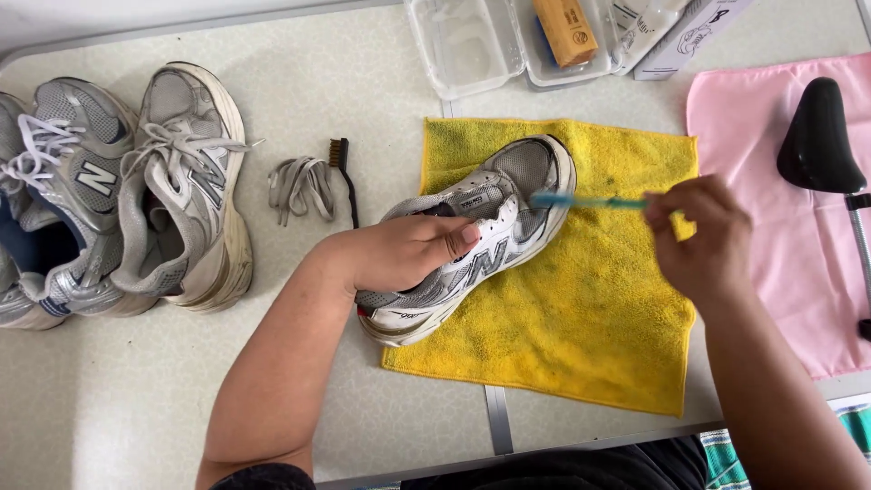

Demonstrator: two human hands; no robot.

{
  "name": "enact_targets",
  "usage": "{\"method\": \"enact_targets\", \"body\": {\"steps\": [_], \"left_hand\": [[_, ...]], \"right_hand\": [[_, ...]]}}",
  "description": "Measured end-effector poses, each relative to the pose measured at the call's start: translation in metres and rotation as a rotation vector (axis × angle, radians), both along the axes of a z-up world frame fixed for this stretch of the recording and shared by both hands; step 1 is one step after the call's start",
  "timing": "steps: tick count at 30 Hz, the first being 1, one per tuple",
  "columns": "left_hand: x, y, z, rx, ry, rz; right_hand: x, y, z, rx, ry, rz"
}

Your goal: The person scrubs a white and grey New Balance sneaker with a blue toothbrush dipped in a cleaning solution. They focus on the side panels and mesh areas, repeatedly dipping the brush into a small container of liquid.

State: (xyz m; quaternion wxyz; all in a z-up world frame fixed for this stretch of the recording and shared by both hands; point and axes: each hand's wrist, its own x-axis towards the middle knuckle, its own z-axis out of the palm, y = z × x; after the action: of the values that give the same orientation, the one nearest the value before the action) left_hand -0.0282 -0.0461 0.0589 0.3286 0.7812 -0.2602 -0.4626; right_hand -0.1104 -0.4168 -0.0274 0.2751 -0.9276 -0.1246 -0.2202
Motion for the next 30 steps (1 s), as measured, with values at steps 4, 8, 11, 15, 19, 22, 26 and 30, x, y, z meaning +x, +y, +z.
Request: {"method": "enact_targets", "body": {"steps": [4,8,11,15,19,22,26,30], "left_hand": [[0.002,0.0,0.005,0.015,0.015,-0.013],[0.0,-0.002,0.005,0.026,0.025,-0.013],[-0.001,-0.004,0.007,0.029,0.029,-0.014],[-0.004,-0.008,0.013,0.085,0.03,-0.016],[-0.005,-0.01,0.012,0.068,0.044,-0.019],[-0.006,-0.01,0.012,0.051,0.043,-0.022],[-0.005,-0.012,0.012,0.063,0.044,-0.043],[-0.004,-0.009,0.013,0.092,0.053,-0.016]], "right_hand": [[-0.014,0.008,0.014,-0.104,-0.014,0.029],[-0.023,0.017,0.024,-0.105,-0.019,-0.017],[-0.022,0.007,0.022,-0.149,-0.02,-0.039],[-0.023,0.033,0.047,-0.116,0.098,0.084],[-0.029,0.018,0.04,-0.259,-0.058,-0.099],[-0.03,0.033,0.048,-0.202,0.051,0.026],[-0.033,0.028,0.043,-0.172,0.048,-0.037],[-0.052,0.042,0.035,-0.023,0.228,-0.087]]}}
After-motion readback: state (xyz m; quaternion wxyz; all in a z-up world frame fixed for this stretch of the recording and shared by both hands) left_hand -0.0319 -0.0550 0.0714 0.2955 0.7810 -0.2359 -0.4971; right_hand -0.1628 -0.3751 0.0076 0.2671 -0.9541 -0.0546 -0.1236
